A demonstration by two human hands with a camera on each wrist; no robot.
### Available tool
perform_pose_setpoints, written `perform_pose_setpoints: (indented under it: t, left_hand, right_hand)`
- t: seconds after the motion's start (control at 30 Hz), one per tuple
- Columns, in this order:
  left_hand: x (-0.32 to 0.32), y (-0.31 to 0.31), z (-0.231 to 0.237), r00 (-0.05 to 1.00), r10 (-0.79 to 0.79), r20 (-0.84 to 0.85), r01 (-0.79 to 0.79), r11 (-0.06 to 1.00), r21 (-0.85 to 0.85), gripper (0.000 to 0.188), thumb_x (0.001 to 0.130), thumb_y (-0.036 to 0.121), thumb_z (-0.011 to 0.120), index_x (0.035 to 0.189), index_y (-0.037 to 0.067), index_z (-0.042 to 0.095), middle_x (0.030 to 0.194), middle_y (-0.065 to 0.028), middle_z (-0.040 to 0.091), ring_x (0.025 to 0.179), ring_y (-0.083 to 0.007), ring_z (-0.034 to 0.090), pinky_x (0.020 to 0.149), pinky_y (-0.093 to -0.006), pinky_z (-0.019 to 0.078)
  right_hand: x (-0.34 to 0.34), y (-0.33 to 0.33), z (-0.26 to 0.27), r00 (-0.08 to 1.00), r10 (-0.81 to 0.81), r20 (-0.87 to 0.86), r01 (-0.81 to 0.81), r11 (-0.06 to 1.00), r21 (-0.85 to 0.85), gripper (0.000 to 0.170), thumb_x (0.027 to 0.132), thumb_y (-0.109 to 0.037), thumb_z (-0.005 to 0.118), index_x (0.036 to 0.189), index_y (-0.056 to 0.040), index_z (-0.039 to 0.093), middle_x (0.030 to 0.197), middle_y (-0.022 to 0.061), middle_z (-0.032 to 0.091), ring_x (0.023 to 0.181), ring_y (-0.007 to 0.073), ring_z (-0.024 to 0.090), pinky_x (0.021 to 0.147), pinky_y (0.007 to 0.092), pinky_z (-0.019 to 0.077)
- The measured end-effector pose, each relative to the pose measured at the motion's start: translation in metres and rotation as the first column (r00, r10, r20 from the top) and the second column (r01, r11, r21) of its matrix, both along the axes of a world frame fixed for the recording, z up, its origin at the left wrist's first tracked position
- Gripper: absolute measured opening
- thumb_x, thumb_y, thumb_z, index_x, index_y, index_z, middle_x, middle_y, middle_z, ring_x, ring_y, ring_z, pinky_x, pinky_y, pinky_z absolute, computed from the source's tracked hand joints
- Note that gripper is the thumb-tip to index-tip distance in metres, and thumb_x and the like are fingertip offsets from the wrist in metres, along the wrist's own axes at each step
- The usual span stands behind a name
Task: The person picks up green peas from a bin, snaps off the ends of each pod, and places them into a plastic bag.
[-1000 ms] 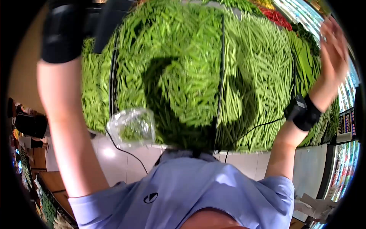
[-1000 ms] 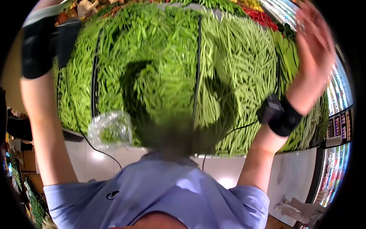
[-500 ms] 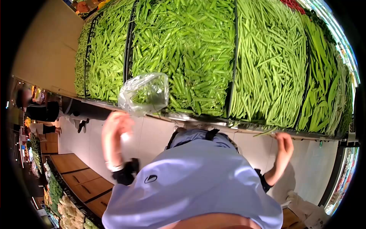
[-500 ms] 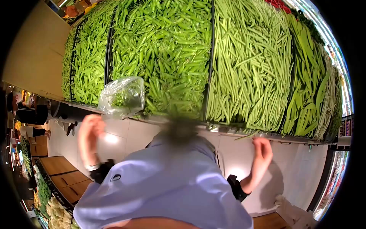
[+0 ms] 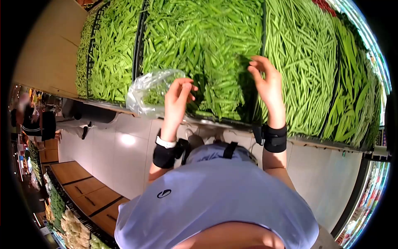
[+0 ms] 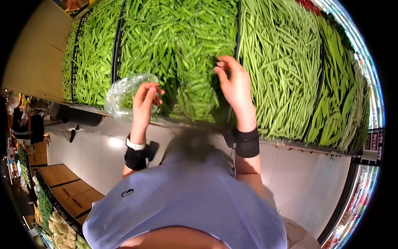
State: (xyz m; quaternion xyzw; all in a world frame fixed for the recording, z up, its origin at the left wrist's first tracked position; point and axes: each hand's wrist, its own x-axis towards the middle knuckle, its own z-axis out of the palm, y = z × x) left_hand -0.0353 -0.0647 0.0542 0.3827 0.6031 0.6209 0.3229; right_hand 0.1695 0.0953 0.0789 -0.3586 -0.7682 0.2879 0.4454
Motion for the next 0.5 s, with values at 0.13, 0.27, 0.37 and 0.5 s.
perform_pose_setpoints:
  t: [0.13, 0.27, 0.37, 0.5]
  left_hand:
    - [0.007, 0.013, -0.017, 0.991, 0.009, 0.137, -0.015, 0.999, 0.039, 0.022, 0.098, 0.021, 0.045, 0.105, 0.003, 0.055, 0.087, -0.0044, 0.065, 0.063, -0.0057, 0.053, 0.057, -0.0195, 0.0411]
    - [0.007, 0.02, -0.019, 0.99, -0.031, 0.135, 0.031, 1.0, 0.0, 0.023, 0.098, 0.02, 0.044, 0.105, 0.002, 0.056, 0.087, -0.005, 0.065, 0.064, -0.0061, 0.052, 0.059, -0.0203, 0.0413]
    - [0.0, 0.019, -0.021, 0.989, -0.024, 0.147, 0.021, 1.0, 0.023, 0.023, 0.098, 0.02, 0.043, 0.104, 0.002, 0.057, 0.087, -0.005, 0.065, 0.064, -0.0065, 0.052, 0.059, -0.0205, 0.0414]
    - [-0.007, 0.012, -0.025, 0.983, -0.003, 0.183, -0.001, 1.0, 0.025, 0.023, 0.099, 0.02, 0.044, 0.104, 0.001, 0.057, 0.086, -0.0051, 0.065, 0.064, -0.0069, 0.052, 0.06, -0.0203, 0.0414]
  right_hand:
    - [-0.068, 0.051, 0.007, 0.98, -0.068, 0.186, -0.024, 0.893, 0.45, 0.036, 0.075, -0.016, 0.072, 0.109, -0.0118, 0.063, 0.096, 0.0079, 0.063, 0.091, 0.0267, 0.058, 0.079, 0.0377, 0.0447]
    - [-0.12, 0.083, -0.002, 0.934, -0.191, 0.302, 0.002, 0.847, 0.531, 0.027, 0.075, -0.018, 0.071, 0.101, -0.0135, 0.066, 0.095, 0.0032, 0.062, 0.093, 0.0224, 0.056, 0.082, 0.039, 0.0376]
    - [-0.137, 0.112, -0.018, 0.91, -0.229, 0.344, 0.004, 0.837, 0.547, 0.016, 0.075, -0.017, 0.071, 0.09, -0.0103, 0.069, 0.088, 0.0047, 0.064, 0.085, 0.0244, 0.059, 0.078, 0.0387, 0.0424]
    - [-0.127, 0.119, -0.004, 0.996, -0.084, -0.03, 0.089, 0.927, 0.365, 0.012, 0.076, -0.015, 0.071, 0.081, -0.0047, 0.069, 0.08, 0.0116, 0.066, 0.066, 0.0281, 0.064, 0.063, 0.0349, 0.0511]
